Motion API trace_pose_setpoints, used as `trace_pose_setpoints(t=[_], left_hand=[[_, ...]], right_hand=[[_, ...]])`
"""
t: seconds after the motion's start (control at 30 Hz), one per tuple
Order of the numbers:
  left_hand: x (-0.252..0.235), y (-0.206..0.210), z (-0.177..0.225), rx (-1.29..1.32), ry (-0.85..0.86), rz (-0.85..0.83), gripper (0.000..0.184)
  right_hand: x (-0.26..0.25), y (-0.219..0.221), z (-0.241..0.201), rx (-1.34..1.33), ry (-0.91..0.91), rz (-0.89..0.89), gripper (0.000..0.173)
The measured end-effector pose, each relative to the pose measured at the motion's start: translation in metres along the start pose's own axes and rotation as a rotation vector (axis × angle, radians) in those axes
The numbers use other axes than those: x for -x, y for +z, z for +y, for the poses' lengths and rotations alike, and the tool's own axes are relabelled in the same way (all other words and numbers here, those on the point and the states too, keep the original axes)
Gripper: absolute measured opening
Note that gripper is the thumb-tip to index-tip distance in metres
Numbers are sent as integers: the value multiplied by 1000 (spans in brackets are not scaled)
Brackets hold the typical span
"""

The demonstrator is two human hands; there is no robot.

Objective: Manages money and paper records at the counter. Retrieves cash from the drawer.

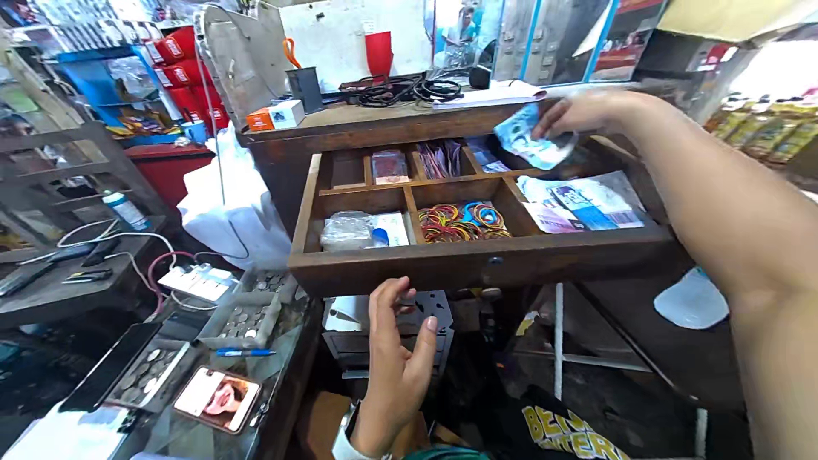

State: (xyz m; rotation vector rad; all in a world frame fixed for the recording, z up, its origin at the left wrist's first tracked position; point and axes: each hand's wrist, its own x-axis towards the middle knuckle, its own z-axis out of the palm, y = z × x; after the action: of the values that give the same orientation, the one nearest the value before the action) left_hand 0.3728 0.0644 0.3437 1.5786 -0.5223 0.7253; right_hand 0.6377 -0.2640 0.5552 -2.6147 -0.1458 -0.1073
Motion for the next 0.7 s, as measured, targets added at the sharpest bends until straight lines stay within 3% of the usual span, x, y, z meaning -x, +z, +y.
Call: trace_pose_setpoints(t=[0.17,0.33,0.5,0.57,0.63,0.7], left_hand=[[6,-4,-6,-66,-41,-45,41],[13,-7,-10,-98,-62,-84,32],[18,-11,-14,-120,-90,-96,30],[19,-13,-16,-116,-102,-90,30],[18,-12,-18,-115,-95,-91,30],[18,-10,-19,-116,-90,-101,30]], right_hand=[[10,2,-16,451,235,-146,23],[9,35,-35,832,266,-185,24],[17,27,-41,722,123,-113,27],[24,21,-44,628,85,145,25],[30,24,-57,506,-96,331,29],[20,41,-69,293,-159,237,34]])
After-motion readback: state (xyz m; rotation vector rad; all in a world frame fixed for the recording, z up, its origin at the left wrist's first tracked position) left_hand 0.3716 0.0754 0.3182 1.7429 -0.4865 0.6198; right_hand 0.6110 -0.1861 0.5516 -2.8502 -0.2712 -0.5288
